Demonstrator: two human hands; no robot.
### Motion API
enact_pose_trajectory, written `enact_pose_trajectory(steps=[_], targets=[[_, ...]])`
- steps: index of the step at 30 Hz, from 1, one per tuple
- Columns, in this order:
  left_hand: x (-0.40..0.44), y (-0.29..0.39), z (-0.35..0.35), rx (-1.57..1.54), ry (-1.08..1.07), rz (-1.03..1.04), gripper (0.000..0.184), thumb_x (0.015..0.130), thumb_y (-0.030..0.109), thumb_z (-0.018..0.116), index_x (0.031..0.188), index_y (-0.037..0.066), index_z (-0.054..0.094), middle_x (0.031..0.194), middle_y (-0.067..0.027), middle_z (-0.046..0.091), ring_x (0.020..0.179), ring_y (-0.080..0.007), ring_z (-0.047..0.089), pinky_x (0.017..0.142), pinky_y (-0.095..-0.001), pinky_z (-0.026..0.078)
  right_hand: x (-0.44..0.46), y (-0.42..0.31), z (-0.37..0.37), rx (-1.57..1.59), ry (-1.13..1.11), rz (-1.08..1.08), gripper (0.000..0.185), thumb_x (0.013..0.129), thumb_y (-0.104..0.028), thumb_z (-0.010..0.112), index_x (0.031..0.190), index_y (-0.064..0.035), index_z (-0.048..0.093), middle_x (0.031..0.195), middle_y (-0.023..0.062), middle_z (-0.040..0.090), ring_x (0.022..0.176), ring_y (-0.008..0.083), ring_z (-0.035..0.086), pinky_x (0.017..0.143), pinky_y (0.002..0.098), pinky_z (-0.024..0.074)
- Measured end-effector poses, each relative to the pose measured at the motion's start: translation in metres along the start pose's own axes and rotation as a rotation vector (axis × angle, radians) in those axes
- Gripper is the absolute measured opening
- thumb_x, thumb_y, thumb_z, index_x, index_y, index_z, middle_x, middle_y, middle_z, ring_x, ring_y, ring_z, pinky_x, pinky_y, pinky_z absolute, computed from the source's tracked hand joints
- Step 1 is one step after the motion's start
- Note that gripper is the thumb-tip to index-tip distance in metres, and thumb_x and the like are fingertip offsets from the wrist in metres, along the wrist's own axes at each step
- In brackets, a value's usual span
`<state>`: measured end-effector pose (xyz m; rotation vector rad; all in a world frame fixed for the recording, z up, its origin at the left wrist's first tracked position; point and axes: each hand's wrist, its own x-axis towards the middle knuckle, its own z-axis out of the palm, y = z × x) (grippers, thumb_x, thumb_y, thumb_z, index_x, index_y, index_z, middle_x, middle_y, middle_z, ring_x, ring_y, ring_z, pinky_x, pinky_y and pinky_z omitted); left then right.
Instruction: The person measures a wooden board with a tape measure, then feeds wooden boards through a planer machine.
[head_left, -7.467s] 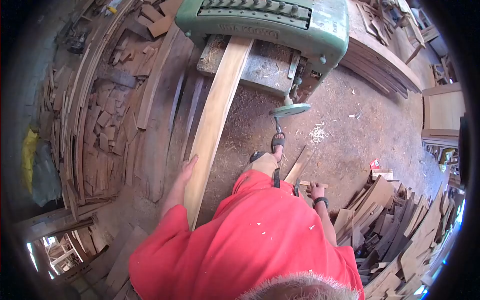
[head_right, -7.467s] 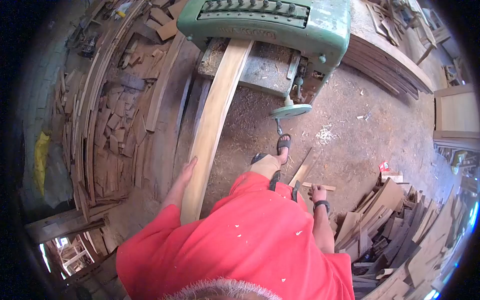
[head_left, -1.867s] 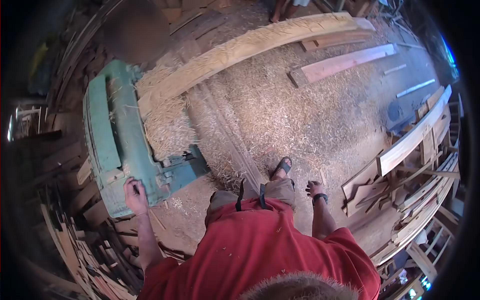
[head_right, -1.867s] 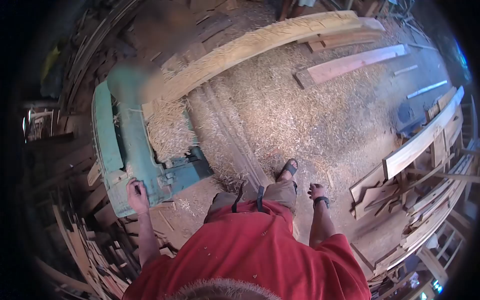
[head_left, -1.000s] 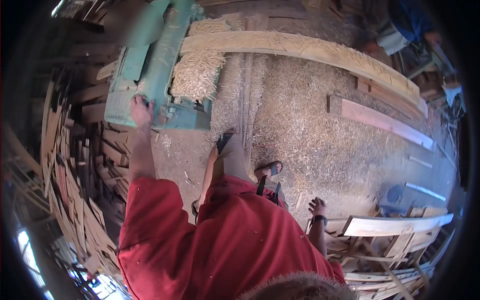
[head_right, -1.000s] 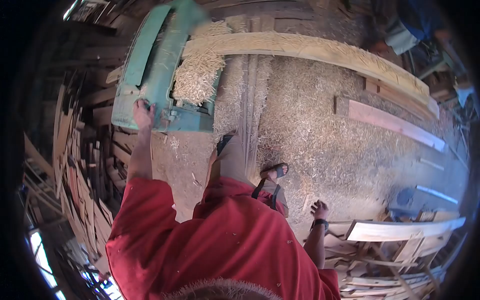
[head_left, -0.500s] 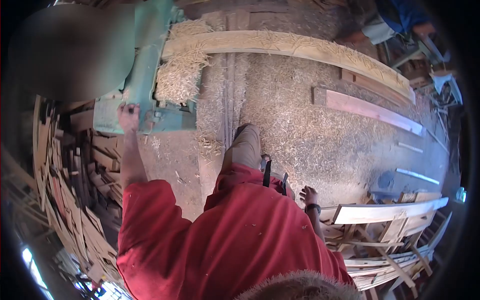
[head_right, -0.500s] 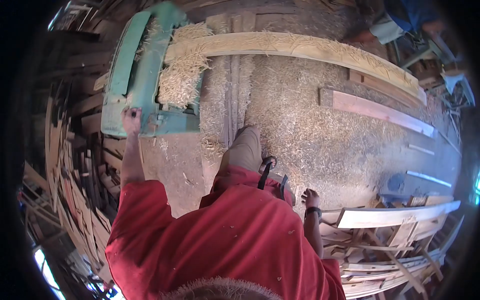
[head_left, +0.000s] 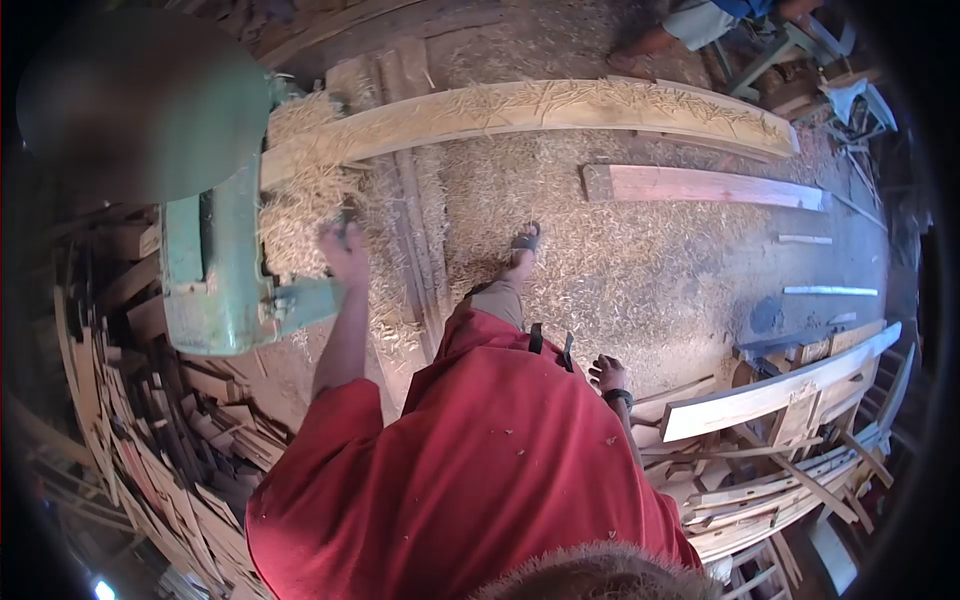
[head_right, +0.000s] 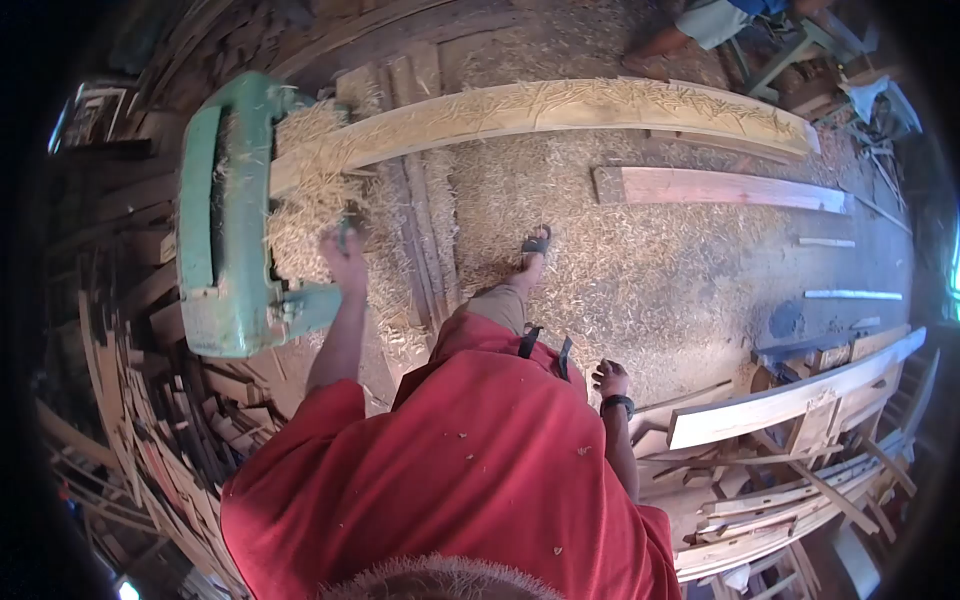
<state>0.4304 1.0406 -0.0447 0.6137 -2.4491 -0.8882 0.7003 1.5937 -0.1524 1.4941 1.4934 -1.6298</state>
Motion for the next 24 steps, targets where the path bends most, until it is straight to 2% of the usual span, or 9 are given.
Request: enact_pose_trajectory(steps=[3, 5, 8, 11, 12, 14, 18, 20, 24], targets=[[-0.006, 0.019, 0.084, -0.298, -0.199, -0.241, 0.05, 0.094, 0.042, 0.057, 0.118, -0.001, 0.055, 0.119, -0.0161, 0.058, 0.112, -0.0252, 0.055, 0.092, -0.0382, 0.044, -0.005, -0.009, -0.005, 0.027, 0.013, -0.01, 0.035, 0.092, -0.028, 0.062, 0.117, -0.004, 0.058, 0.098, 0.0098, 0.068, 0.078, 0.0223, 0.068, 0.057, 0.0359, 0.0519], [0.002, 0.083, 0.113, -0.65, -0.592, -0.724, 0.046, 0.095, 0.038, 0.056, 0.117, -0.002, 0.057, 0.111, -0.0141, 0.064, 0.102, -0.0208, 0.061, 0.086, -0.0332, 0.048, -0.001, -0.017, -0.007, -0.001, 0.008, -0.013, 0.034, 0.091, -0.028, 0.063, 0.11, 0.0002, 0.061, 0.093, 0.0111, 0.068, 0.077, 0.0223, 0.068, 0.057, 0.0333, 0.0525], [0.028, 0.134, 0.151, -0.437, -0.834, 0.143, 0.029, 0.098, 0.024, 0.053, 0.092, -0.001, 0.067, 0.089, -0.0083, 0.069, 0.083, -0.0206, 0.065, 0.072, -0.0316, 0.051, -0.016, -0.054, -0.001, -0.022, 0.152, -0.141, 0.038, 0.09, -0.029, 0.063, 0.112, 0.0027, 0.062, 0.097, 0.0135, 0.069, 0.073, 0.0232, 0.068, 0.061, 0.0339, 0.0539], [0.067, 0.216, 0.153, -0.377, -0.7, 0.393, 0.029, 0.098, 0.019, 0.052, 0.113, -0.004, 0.06, 0.12, -0.0138, 0.062, 0.102, -0.0242, 0.061, 0.084, -0.0344, 0.05, -0.02, -0.083, 0.008, 0.089, 0.277, -0.201, 0.037, 0.089, -0.027, 0.065, 0.107, 0.0054, 0.066, 0.093, 0.0156, 0.071, 0.071, 0.0217, 0.068, 0.066, 0.0342, 0.0555], [0.081, 0.224, 0.165, -0.327, -0.563, 0.526, 0.031, 0.098, 0.021, 0.052, 0.113, -0.005, 0.06, 0.118, -0.017, 0.062, 0.102, -0.0278, 0.061, 0.087, -0.0363, 0.05, -0.02, -0.089, 0.012, 0.091, 0.311, -0.187, 0.037, 0.089, -0.027, 0.065, 0.107, 0.0048, 0.066, 0.092, 0.0158, 0.071, 0.072, 0.0212, 0.069, 0.067, 0.0342, 0.0554], [0.115, 0.231, 0.189, -0.112, -0.503, 0.564, 0.031, 0.098, 0.023, 0.053, 0.112, -0.004, 0.06, 0.117, -0.0205, 0.061, 0.103, -0.0329, 0.061, 0.089, -0.0387, 0.049, -0.011, -0.093, 0.017, 0.125, 0.342, -0.179, 0.035, 0.088, -0.027, 0.066, 0.106, 0.0026, 0.068, 0.091, 0.016, 0.072, 0.076, 0.0225, 0.07, 0.07, 0.0352, 0.0551], [0.153, 0.24, 0.23, -0.125, -0.655, 0.499, 0.039, 0.1, 0.03, 0.049, 0.115, -0.004, 0.059, 0.119, -0.0251, 0.058, 0.107, -0.0392, 0.058, 0.09, -0.0436, 0.048, -0.025, -0.102, 0.021, -0.016, 0.37, -0.204, 0.035, 0.091, -0.026, 0.063, 0.111, 0.0025, 0.065, 0.097, 0.0158, 0.071, 0.078, 0.0202, 0.069, 0.073, 0.0341, 0.0551], [0.167, 0.214, 0.258, 0.311, -0.866, 0.411, 0.055, 0.101, 0.045, 0.04, 0.114, -0.004, 0.061, 0.116, -0.0291, 0.06, 0.109, -0.0436, 0.057, 0.091, -0.0488, 0.045, -0.012, -0.084, 0.023, -0.02, 0.397, -0.175, 0.035, 0.089, -0.028, 0.065, 0.108, 0.0015, 0.067, 0.098, 0.0164, 0.071, 0.081, 0.0223, 0.069, 0.075, 0.0349, 0.0543], [0.157, 0.241, 0.262, 0.431, -0.853, 0.463, 0.071, 0.098, 0.057, 0.03, 0.111, -0.003, 0.065, 0.109, -0.0305, 0.062, 0.106, -0.0467, 0.057, 0.09, -0.0517, 0.044, -0.018, -0.075, 0.008, -0.048, 0.384, -0.138, 0.037, 0.087, -0.03, 0.065, 0.106, 0.0012, 0.069, 0.095, 0.0163, 0.071, 0.083, 0.0232, 0.068, 0.074, 0.0371, 0.0538]])
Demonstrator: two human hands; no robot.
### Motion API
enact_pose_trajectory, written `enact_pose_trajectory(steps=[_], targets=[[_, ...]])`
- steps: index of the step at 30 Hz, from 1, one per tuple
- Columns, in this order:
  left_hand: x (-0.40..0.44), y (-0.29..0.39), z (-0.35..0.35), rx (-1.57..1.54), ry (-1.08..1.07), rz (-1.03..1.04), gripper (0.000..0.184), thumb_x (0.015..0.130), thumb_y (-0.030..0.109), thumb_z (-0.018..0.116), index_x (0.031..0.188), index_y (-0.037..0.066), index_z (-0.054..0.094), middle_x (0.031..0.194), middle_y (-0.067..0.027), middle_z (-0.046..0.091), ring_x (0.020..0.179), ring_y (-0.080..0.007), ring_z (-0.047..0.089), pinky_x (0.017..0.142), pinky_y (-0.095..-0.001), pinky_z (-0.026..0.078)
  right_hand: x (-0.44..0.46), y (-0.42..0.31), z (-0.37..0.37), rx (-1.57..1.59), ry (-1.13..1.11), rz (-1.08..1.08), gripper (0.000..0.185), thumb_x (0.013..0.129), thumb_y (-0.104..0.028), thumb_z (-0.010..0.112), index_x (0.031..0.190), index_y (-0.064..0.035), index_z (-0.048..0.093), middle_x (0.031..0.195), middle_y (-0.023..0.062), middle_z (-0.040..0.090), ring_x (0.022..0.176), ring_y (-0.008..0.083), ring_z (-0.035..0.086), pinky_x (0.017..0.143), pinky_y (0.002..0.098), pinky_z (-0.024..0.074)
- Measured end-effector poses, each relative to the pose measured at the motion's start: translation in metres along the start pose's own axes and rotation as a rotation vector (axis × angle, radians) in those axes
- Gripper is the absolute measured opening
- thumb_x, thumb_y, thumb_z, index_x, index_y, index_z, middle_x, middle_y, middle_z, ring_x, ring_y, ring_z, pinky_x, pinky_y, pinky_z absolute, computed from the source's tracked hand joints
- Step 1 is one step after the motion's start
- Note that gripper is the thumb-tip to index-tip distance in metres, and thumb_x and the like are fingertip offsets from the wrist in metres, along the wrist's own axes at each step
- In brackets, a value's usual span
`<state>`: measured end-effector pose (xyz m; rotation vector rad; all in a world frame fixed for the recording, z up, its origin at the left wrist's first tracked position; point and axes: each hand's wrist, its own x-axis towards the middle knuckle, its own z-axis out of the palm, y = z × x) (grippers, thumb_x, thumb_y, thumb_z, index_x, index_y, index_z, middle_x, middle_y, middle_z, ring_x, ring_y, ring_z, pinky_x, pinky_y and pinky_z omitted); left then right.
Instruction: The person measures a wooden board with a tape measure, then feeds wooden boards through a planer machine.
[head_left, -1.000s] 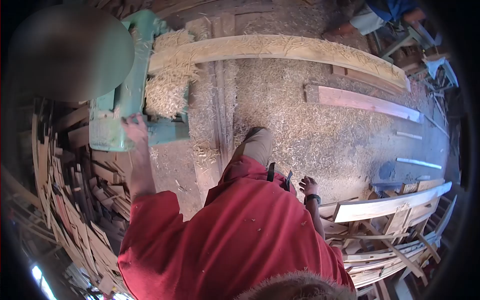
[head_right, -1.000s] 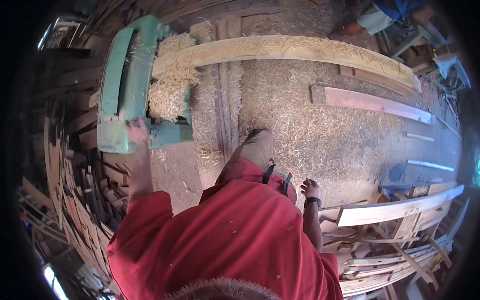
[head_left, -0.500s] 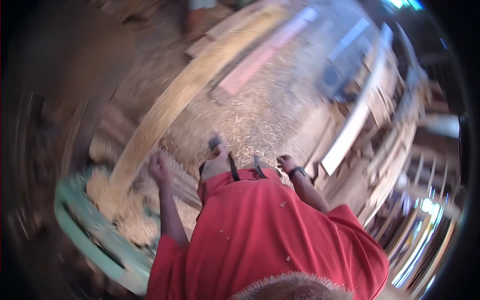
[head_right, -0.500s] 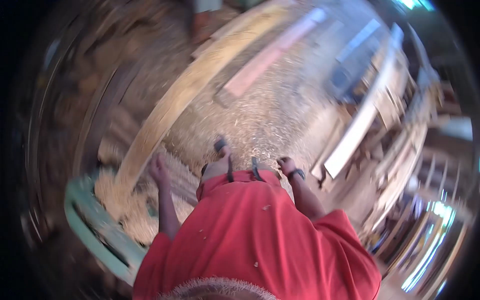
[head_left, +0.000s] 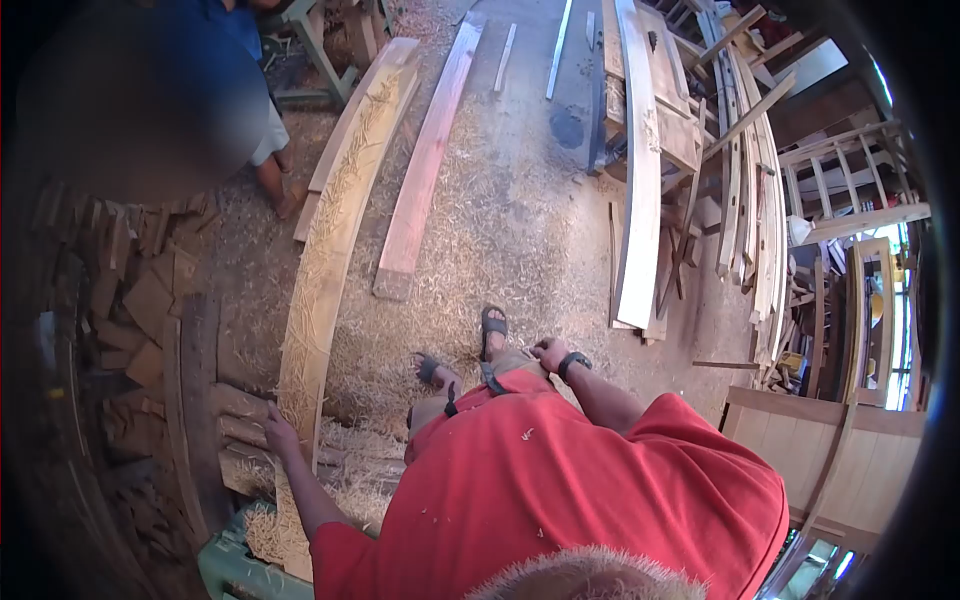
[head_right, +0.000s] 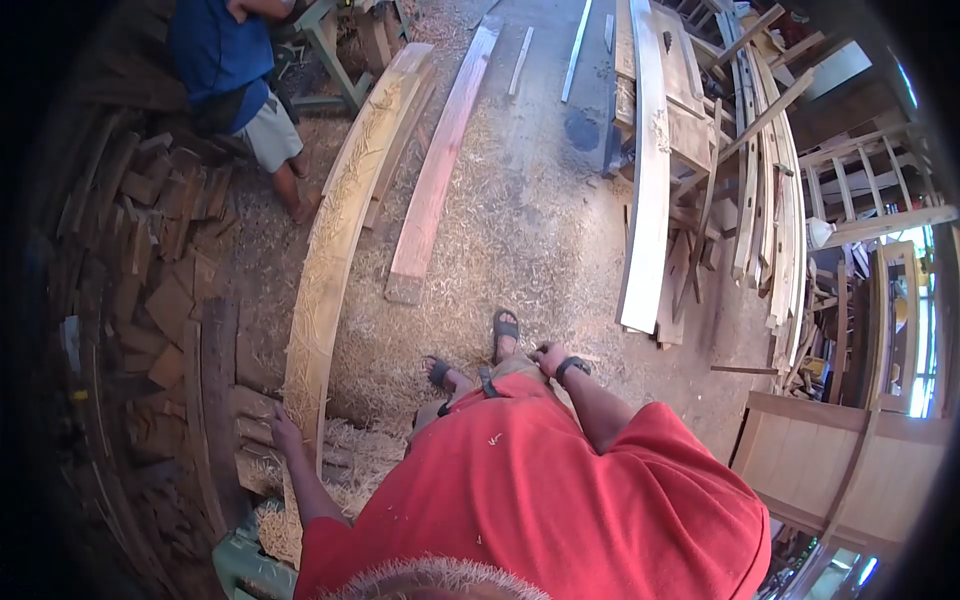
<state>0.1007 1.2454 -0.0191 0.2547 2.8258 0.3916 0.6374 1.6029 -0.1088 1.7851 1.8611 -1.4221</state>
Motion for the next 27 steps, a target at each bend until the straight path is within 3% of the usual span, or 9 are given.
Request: enact_pose_trajectory(steps=[5, 9, 20, 22, 24, 27], targets=[[-0.002, 0.032, 0.0, 0.071, 0.014, -0.143, 0.08, 0.096, 0.064, 0.026, 0.106, -0.005, 0.067, 0.105, -0.0311, 0.064, 0.103, -0.0484, 0.058, 0.089, -0.0525, 0.044, 0.028, 0.028, -0.018, 0.009, 0.002, 0.029, 0.038, 0.086, -0.032, 0.067, 0.103, 0.0019, 0.069, 0.092, 0.0165, 0.071, 0.078, 0.0231, 0.068, 0.069, 0.0377, 0.054], [-0.004, 0.052, 0.001, 0.047, 0.026, -0.101, 0.082, 0.096, 0.064, 0.025, 0.106, -0.006, 0.066, 0.106, -0.0318, 0.063, 0.104, -0.0492, 0.057, 0.09, -0.0536, 0.043, 0.056, 0.036, -0.037, 0.029, 0.003, 0.023, 0.038, 0.087, -0.03, 0.067, 0.106, 0.0023, 0.068, 0.092, 0.0165, 0.071, 0.077, 0.0231, 0.068, 0.07, 0.0369, 0.0542], [0.002, 0.085, 0.018, 0.098, 0.064, -0.081, 0.074, 0.097, 0.062, 0.025, 0.125, 0.003, 0.059, 0.124, -0.0251, 0.059, 0.115, -0.0449, 0.053, 0.097, -0.0499, 0.041, 0.064, 0.043, -0.08, 0.02, 0.002, 0.008, 0.036, 0.087, -0.03, 0.064, 0.106, -0.0001, 0.069, 0.099, 0.0194, 0.07, 0.091, 0.0279, 0.068, 0.083, 0.0377, 0.0526], [0.0, 0.096, 0.017, -0.003, 0.042, -0.078, 0.074, 0.097, 0.062, 0.029, 0.128, 0.001, 0.057, 0.125, -0.0242, 0.059, 0.115, -0.0418, 0.055, 0.098, -0.0475, 0.041, 0.062, 0.05, -0.087, 0.03, -0.039, 0.02, 0.036, 0.087, -0.03, 0.063, 0.106, 0.0001, 0.069, 0.099, 0.0195, 0.07, 0.093, 0.0284, 0.067, 0.084, 0.0377, 0.0524], [-0.017, 0.126, 0.011, -0.353, 0.013, -0.145, 0.074, 0.096, 0.06, 0.037, 0.127, -0.003, 0.056, 0.125, -0.0229, 0.06, 0.114, -0.039, 0.056, 0.099, -0.0433, 0.041, 0.052, 0.055, -0.096, 0.019, -0.064, 0.067, 0.037, 0.088, -0.03, 0.063, 0.106, 0.0014, 0.069, 0.099, 0.0195, 0.07, 0.09, 0.0286, 0.068, 0.083, 0.0377, 0.053], [0.007, 0.109, 0.016, -0.159, -0.06, -0.13, 0.074, 0.094, 0.059, 0.045, 0.126, -0.007, 0.055, 0.124, -0.0226, 0.06, 0.113, -0.036, 0.057, 0.098, -0.0397, 0.042, 0.055, 0.08, -0.091, 0.121, -0.096, 0.188, 0.035, 0.089, -0.027, 0.062, 0.105, 0.0033, 0.069, 0.091, 0.0165, 0.072, 0.076, 0.0242, 0.069, 0.074, 0.037, 0.0532]])
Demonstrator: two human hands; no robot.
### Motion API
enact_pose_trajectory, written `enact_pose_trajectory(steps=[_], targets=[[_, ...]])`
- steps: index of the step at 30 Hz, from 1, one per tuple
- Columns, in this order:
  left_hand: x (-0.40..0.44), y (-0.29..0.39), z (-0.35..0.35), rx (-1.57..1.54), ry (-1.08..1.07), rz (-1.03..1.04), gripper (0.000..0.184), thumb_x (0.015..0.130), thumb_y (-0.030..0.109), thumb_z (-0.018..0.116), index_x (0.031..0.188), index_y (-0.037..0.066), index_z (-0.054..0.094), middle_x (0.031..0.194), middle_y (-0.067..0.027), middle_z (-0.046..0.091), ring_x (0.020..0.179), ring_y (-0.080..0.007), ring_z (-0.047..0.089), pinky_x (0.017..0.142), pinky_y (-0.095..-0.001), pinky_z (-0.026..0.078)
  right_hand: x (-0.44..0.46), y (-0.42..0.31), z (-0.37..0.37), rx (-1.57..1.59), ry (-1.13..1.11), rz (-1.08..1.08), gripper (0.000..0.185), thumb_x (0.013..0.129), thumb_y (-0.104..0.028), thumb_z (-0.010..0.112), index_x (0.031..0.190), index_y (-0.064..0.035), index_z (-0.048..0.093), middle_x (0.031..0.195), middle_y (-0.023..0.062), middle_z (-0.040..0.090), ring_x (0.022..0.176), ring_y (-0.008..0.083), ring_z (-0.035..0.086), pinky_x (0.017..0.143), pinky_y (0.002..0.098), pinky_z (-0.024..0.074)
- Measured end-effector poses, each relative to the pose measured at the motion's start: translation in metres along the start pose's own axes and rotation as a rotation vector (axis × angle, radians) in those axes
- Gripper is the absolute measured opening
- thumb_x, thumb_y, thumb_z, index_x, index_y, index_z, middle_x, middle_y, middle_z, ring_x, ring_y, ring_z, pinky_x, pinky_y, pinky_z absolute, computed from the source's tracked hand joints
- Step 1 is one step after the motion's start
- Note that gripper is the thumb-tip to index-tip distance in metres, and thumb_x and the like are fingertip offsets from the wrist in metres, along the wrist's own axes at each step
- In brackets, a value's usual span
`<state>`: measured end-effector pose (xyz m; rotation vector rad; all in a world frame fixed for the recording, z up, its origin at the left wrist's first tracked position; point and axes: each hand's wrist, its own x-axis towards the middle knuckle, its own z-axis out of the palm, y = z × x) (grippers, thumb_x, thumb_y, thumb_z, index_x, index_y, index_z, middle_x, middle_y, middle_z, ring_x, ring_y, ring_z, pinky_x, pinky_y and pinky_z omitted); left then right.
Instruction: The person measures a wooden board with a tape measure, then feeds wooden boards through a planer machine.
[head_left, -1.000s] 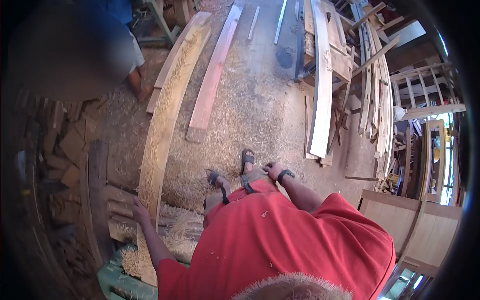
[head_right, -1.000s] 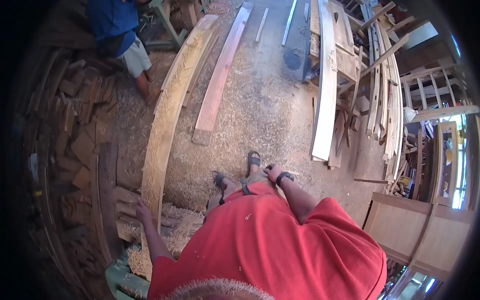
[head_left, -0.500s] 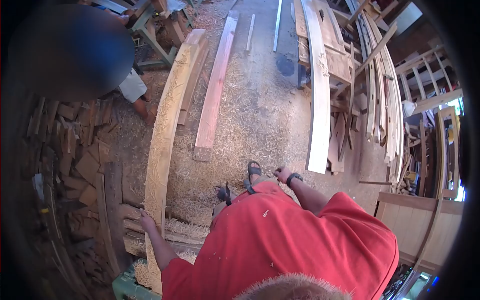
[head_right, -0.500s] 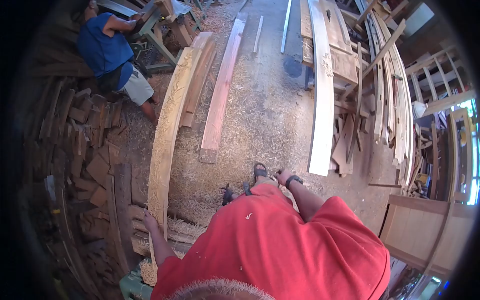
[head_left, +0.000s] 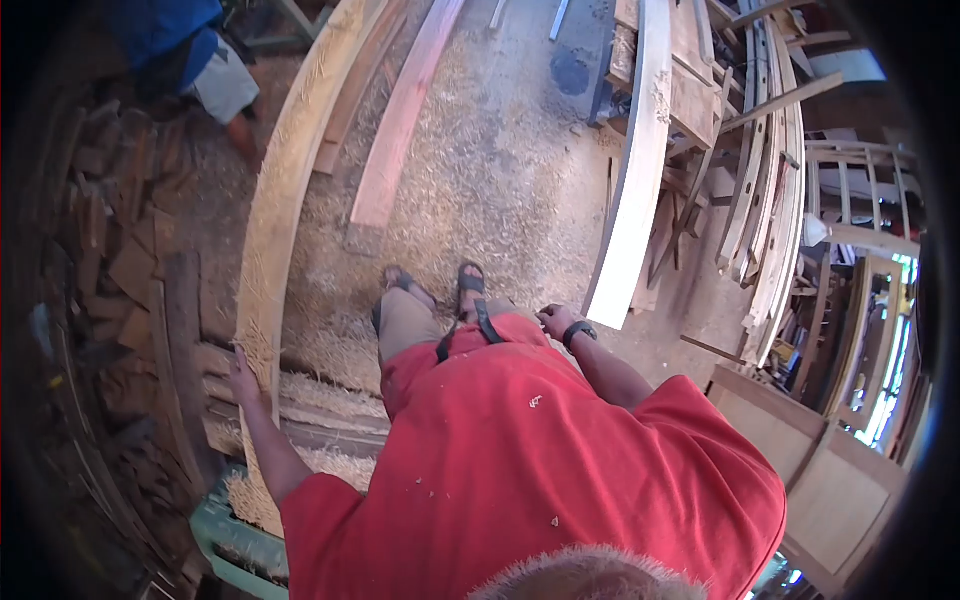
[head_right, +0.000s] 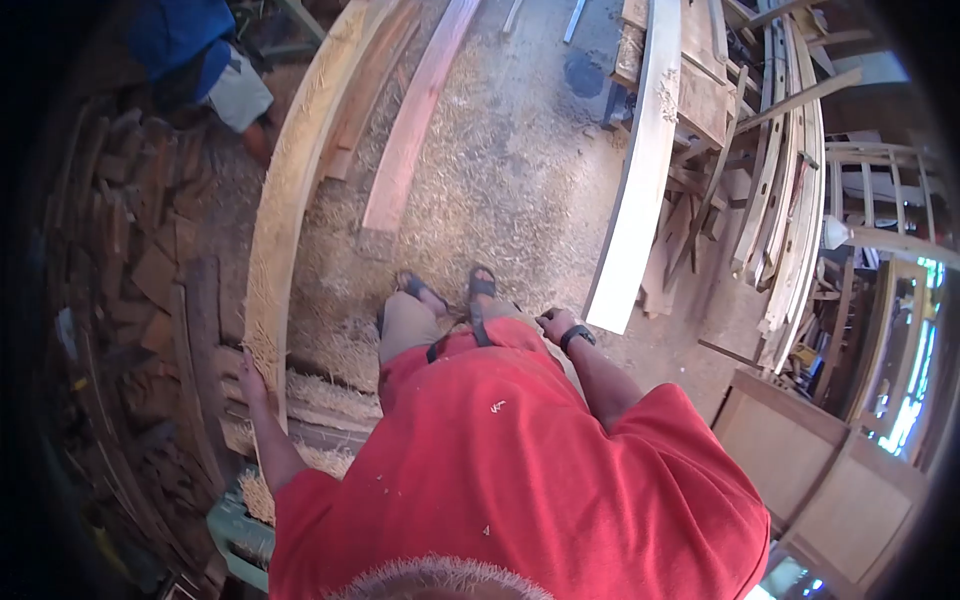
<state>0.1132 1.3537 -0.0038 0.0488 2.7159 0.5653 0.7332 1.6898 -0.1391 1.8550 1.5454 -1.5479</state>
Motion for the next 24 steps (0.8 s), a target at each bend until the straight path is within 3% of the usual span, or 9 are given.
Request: enact_pose_trajectory(steps=[2, 3, 5, 8, 11, 16, 18, 21, 24], targets=[[0.027, -0.017, 0.0, -0.081, -0.126, 0.209, 0.072, 0.093, 0.057, 0.049, 0.126, -0.007, 0.056, 0.124, -0.0234, 0.06, 0.117, -0.0335, 0.056, 0.1, -0.0376, 0.04, 0.001, 0.01, 0.004, 0.028, -0.026, 0.021, 0.035, 0.087, -0.026, 0.062, 0.106, 0.0031, 0.069, 0.091, 0.0176, 0.072, 0.08, 0.0254, 0.069, 0.075, 0.0375, 0.0533], [0.036, -0.024, -0.001, -0.077, -0.139, 0.198, 0.072, 0.093, 0.057, 0.049, 0.126, -0.007, 0.056, 0.124, -0.0234, 0.06, 0.117, -0.0335, 0.056, 0.1, -0.0376, 0.04, -0.004, 0.006, 0.004, -0.075, 0.004, -0.028, 0.035, 0.086, -0.025, 0.061, 0.106, 0.0029, 0.069, 0.092, 0.0184, 0.071, 0.082, 0.0266, 0.069, 0.077, 0.0377, 0.0532], [0.048, -0.025, -0.006, -0.075, -0.301, 0.26, 0.069, 0.093, 0.055, 0.051, 0.114, -0.009, 0.061, 0.108, -0.0205, 0.065, 0.104, -0.0283, 0.059, 0.094, -0.0365, 0.042, -0.012, -0.005, 0.007, -0.177, 0.034, -0.058, 0.035, 0.085, -0.024, 0.061, 0.106, 0.0027, 0.069, 0.093, 0.0192, 0.071, 0.084, 0.0277, 0.069, 0.078, 0.038, 0.0532], [0.062, -0.009, -0.02, 0.141, -0.498, 0.019, 0.059, 0.094, 0.051, 0.052, 0.097, -0.007, 0.062, 0.091, -0.0136, 0.063, 0.088, -0.0238, 0.055, 0.085, -0.0357, 0.042, -0.007, -0.027, 0.01, -0.158, -0.018, -0.041, 0.042, 0.086, -0.028, 0.058, 0.111, 0.006, 0.065, 0.108, 0.0238, 0.068, 0.096, 0.0314, 0.068, 0.087, 0.0366, 0.0524], [0.061, 0.003, -0.018, -0.037, -0.534, 0.167, 0.049, 0.093, 0.047, 0.054, 0.089, -0.001, 0.06, 0.082, -0.0058, 0.056, 0.077, -0.0191, 0.047, 0.077, -0.0342, 0.04, 0.004, -0.063, 0.013, -0.225, -0.015, -0.086, 0.041, 0.088, -0.027, 0.06, 0.111, 0.0064, 0.065, 0.105, 0.0224, 0.069, 0.092, 0.0287, 0.068, 0.082, 0.0366, 0.0539], [0.067, 0.026, -0.008, -0.152, -0.613, 0.162, 0.04, 0.092, 0.043, 0.057, 0.102, 0.006, 0.064, 0.092, -0.0004, 0.058, 0.081, -0.0122, 0.05, 0.077, -0.0301, 0.042, 0.016, -0.145, 0.011, 0.037, 0.002, -0.046, 0.036, 0.091, -0.024, 0.063, 0.11, 0.007, 0.064, 0.099, 0.0198, 0.07, 0.083, 0.0222, 0.068, 0.069, 0.0341, 0.0553], [0.063, 0.045, -0.015, -0.281, -0.756, -0.047, 0.045, 0.091, 0.046, 0.06, 0.107, 0.005, 0.065, 0.095, -0.0006, 0.062, 0.083, -0.0109, 0.054, 0.078, -0.0284, 0.044, 0.02, -0.171, 0.016, 0.137, 0.002, 0.006, 0.038, 0.091, -0.026, 0.063, 0.11, 0.0063, 0.064, 0.103, 0.0193, 0.069, 0.087, 0.0238, 0.068, 0.075, 0.0354, 0.055], [0.096, 0.007, 0.01, -0.389, -0.84, 0.077, 0.051, 0.088, 0.051, 0.064, 0.109, 0.005, 0.065, 0.094, 0.0001, 0.064, 0.082, -0.0106, 0.056, 0.074, -0.0274, 0.046, 0.022, -0.202, 0.02, -0.06, 0.096, -0.179, 0.039, 0.09, -0.029, 0.062, 0.111, 0.0038, 0.065, 0.105, 0.0183, 0.07, 0.097, 0.0263, 0.067, 0.088, 0.036, 0.0511], [0.097, 0.014, 0.016, -0.455, -0.863, 0.07, 0.058, 0.086, 0.055, 0.066, 0.112, 0.003, 0.065, 0.093, 0.0008, 0.065, 0.082, -0.0109, 0.057, 0.071, -0.0275, 0.046, 0.017, -0.223, 0.02, -0.029, 0.108, -0.211, 0.039, 0.09, -0.029, 0.061, 0.111, 0.0034, 0.065, 0.104, 0.0191, 0.07, 0.097, 0.0273, 0.067, 0.087, 0.036, 0.0513]])
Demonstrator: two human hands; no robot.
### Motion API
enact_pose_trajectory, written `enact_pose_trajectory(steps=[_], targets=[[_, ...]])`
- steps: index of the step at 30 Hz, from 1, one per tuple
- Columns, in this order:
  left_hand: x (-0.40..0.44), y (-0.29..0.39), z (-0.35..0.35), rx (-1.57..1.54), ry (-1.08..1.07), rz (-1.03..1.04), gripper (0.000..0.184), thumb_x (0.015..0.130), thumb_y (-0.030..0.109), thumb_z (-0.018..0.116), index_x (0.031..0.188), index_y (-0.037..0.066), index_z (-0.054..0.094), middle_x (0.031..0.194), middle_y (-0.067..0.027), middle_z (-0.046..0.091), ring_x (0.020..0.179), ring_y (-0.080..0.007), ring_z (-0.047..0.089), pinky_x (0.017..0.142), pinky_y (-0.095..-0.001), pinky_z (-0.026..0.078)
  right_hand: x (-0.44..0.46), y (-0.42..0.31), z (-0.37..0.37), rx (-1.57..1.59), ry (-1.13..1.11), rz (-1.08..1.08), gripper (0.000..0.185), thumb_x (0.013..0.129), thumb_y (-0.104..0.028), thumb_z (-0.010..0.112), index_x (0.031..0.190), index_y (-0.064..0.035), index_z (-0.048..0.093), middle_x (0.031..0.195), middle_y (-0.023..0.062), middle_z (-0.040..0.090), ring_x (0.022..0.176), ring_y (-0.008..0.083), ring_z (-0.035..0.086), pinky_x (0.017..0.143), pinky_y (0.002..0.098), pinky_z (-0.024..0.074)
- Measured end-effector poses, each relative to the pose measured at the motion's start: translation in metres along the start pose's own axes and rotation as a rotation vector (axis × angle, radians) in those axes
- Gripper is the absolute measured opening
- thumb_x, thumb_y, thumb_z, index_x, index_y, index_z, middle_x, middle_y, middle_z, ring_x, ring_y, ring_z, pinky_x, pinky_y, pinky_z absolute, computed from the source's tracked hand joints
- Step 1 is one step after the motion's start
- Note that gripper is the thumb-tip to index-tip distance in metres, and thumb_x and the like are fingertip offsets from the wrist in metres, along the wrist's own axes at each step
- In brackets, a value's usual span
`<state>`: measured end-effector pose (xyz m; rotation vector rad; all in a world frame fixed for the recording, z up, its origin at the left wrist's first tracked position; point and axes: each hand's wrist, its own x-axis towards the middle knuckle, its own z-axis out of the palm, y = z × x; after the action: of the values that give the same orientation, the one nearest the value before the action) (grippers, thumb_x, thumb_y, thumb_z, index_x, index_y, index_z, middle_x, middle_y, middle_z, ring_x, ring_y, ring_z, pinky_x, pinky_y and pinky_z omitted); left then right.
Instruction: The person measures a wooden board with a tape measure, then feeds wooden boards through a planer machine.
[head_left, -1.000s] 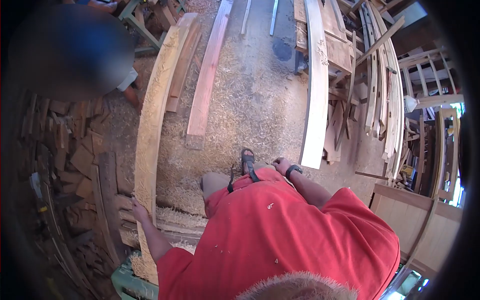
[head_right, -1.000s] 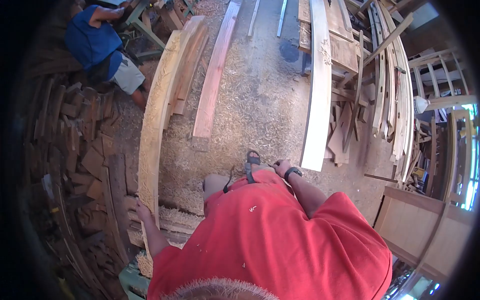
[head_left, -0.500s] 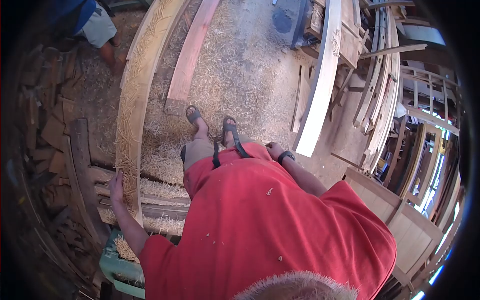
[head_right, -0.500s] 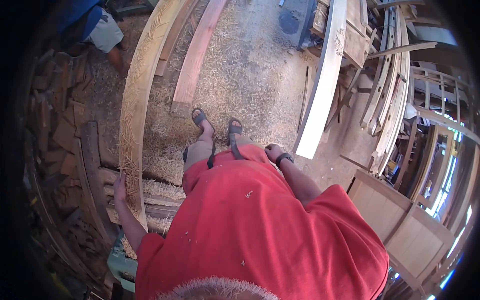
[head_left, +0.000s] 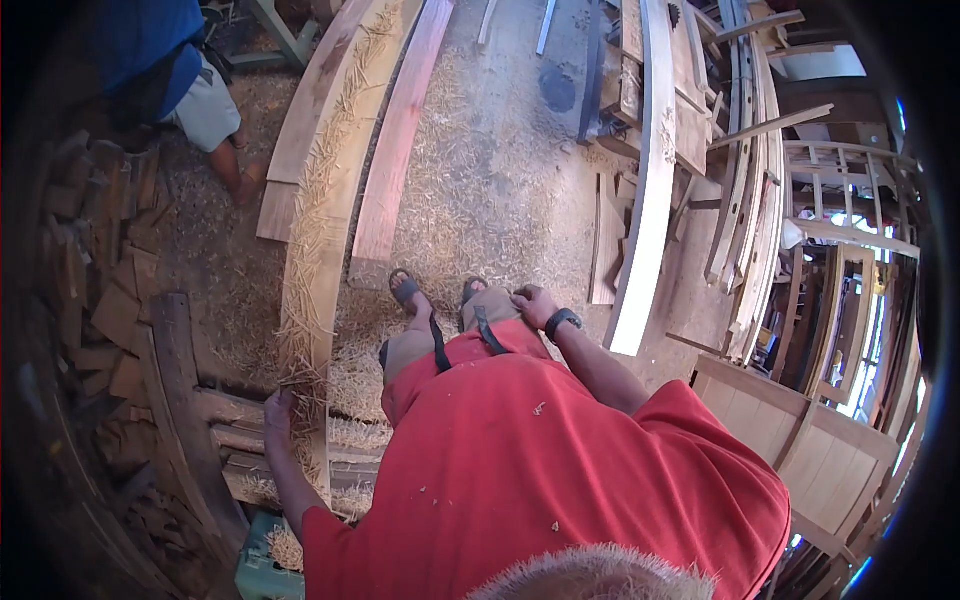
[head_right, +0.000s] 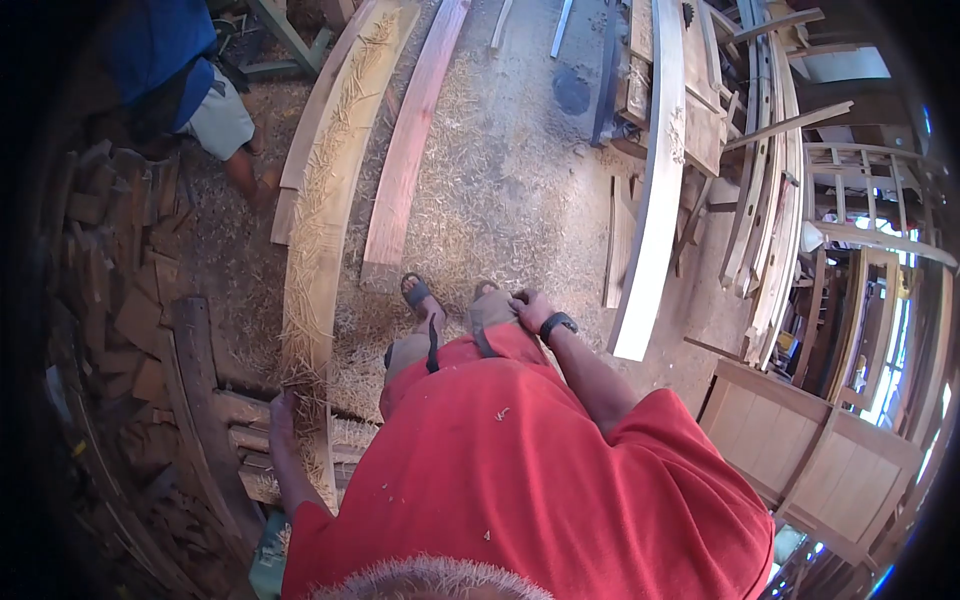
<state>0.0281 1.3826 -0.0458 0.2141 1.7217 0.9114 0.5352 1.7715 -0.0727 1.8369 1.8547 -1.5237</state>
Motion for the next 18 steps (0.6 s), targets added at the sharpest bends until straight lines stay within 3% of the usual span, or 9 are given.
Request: enact_pose_trajectory(steps=[9, 13, 16, 18], targets=[[0.008, 0.041, 0.023, 0.207, 0.112, 0.016, 0.06, 0.084, 0.059, 0.066, 0.1, 0.002, 0.07, 0.081, 0.0014, 0.064, 0.073, -0.0088, 0.05, 0.068, -0.0261, 0.042, 0.018, 0.007, -0.008, -0.05, 0.023, 0.095, 0.039, 0.088, -0.031, 0.063, 0.108, 0.0018, 0.067, 0.103, 0.0201, 0.07, 0.097, 0.029, 0.067, 0.087, 0.0378, 0.0513], [0.025, 0.034, 0.019, 0.23, 0.113, 0.009, 0.059, 0.087, 0.058, 0.063, 0.102, 0.002, 0.069, 0.085, 0.0008, 0.064, 0.076, -0.0092, 0.051, 0.07, -0.0272, 0.043, 0.033, 0.001, -0.02, 0.034, -0.029, 0.138, 0.039, 0.089, -0.03, 0.063, 0.111, 0.0024, 0.066, 0.104, 0.0194, 0.07, 0.094, 0.0273, 0.067, 0.084, 0.0381, 0.0527], [0.021, 0.056, 0.036, 0.209, 0.136, 0.143, 0.057, 0.089, 0.056, 0.061, 0.104, 0.001, 0.068, 0.087, 0.0011, 0.063, 0.078, -0.0107, 0.05, 0.072, -0.029, 0.042, 0.04, -0.005, -0.027, 0.031, 0.001, 0.097, 0.04, 0.089, -0.03, 0.064, 0.111, 0.0029, 0.065, 0.104, 0.0192, 0.07, 0.093, 0.0274, 0.067, 0.083, 0.0384, 0.0531], [0.026, 0.062, 0.036, 0.245, 0.1, 0.043, 0.058, 0.09, 0.055, 0.059, 0.109, 0.0, 0.067, 0.089, 0.0005, 0.063, 0.08, -0.0126, 0.05, 0.075, -0.0308, 0.042, 0.056, 0.007, -0.024, 0.052, 0.017, 0.074, 0.038, 0.09, -0.029, 0.064, 0.111, 0.0025, 0.065, 0.101, 0.0173, 0.07, 0.089, 0.0251, 0.068, 0.079, 0.0383, 0.0542]])
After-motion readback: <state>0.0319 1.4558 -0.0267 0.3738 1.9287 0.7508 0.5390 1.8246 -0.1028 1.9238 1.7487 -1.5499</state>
